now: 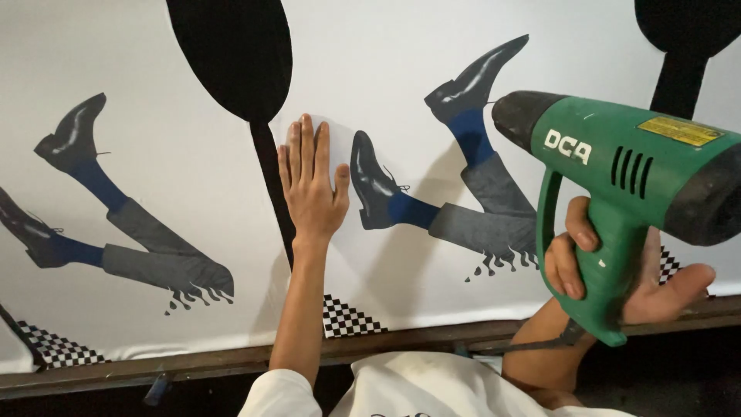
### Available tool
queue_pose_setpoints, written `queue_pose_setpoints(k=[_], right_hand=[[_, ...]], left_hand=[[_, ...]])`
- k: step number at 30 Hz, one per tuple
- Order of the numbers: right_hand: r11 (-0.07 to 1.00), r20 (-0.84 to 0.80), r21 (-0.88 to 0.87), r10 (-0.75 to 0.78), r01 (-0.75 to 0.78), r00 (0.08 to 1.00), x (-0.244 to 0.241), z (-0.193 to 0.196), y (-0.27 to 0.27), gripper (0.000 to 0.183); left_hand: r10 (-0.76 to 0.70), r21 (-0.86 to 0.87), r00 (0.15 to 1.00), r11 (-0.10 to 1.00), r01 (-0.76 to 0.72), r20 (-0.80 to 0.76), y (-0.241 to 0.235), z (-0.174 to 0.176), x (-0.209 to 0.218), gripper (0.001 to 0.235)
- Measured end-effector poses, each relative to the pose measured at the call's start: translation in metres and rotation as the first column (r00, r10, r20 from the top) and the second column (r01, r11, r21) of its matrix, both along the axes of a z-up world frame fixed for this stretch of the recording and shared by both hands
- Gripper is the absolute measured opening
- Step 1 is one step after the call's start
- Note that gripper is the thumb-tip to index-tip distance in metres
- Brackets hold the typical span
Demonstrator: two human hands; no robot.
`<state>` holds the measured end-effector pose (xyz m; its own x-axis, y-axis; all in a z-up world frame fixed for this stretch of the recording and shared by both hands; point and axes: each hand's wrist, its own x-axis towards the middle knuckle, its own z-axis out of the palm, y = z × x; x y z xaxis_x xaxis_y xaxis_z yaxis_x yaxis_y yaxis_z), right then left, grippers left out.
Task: The person uses a green heat gun to apply heat to a large white sheet of wallpaper featuring a graphic of legs and shoes. They smooth the material against the wall with their left hand while directing the heat gun with their right hand. The person then moves the heat gun away from the wall and handles the power cord.
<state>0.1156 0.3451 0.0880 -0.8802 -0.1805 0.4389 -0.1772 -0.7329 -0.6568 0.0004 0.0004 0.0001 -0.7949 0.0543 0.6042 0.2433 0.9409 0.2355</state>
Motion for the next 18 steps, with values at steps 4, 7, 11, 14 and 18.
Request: queue_pose_setpoints(k=[4,7,11,14,18], right_hand=[[0.999,0.011,-0.012,-0.052,0.052,0.999,-0.002,0.003,-0.008,0.085],[1.0,0.007,0.009,-0.004,0.004,1.0,-0.003,0.012,-0.012,0.095],[0.981,0.051,-0.086,0.18,-0.175,0.982,0.006,0.022,-0.016,0.084],[0.984,0.052,-0.1,0.154,-0.148,0.987,0.02,0.01,-0.016,0.087],[0.978,0.157,-0.159,0.16,-0.135,0.975,0.036,0.019,-0.014,0.102]], left_hand=[[-0.005,0.003,1.0,1.0,0.005,0.002,0.0,-0.001,0.0,0.062],[-0.009,0.007,1.0,1.0,0.009,-0.008,0.0,-0.001,-0.001,0.061],[-0.016,0.024,1.0,1.0,0.016,0.007,-0.001,-0.002,-0.001,0.061],[-0.016,0.019,1.0,1.0,0.016,-0.006,-0.002,-0.003,0.001,0.061],[-0.028,0.022,0.999,0.999,0.029,-0.035,-0.003,-0.004,-0.001,0.059]])
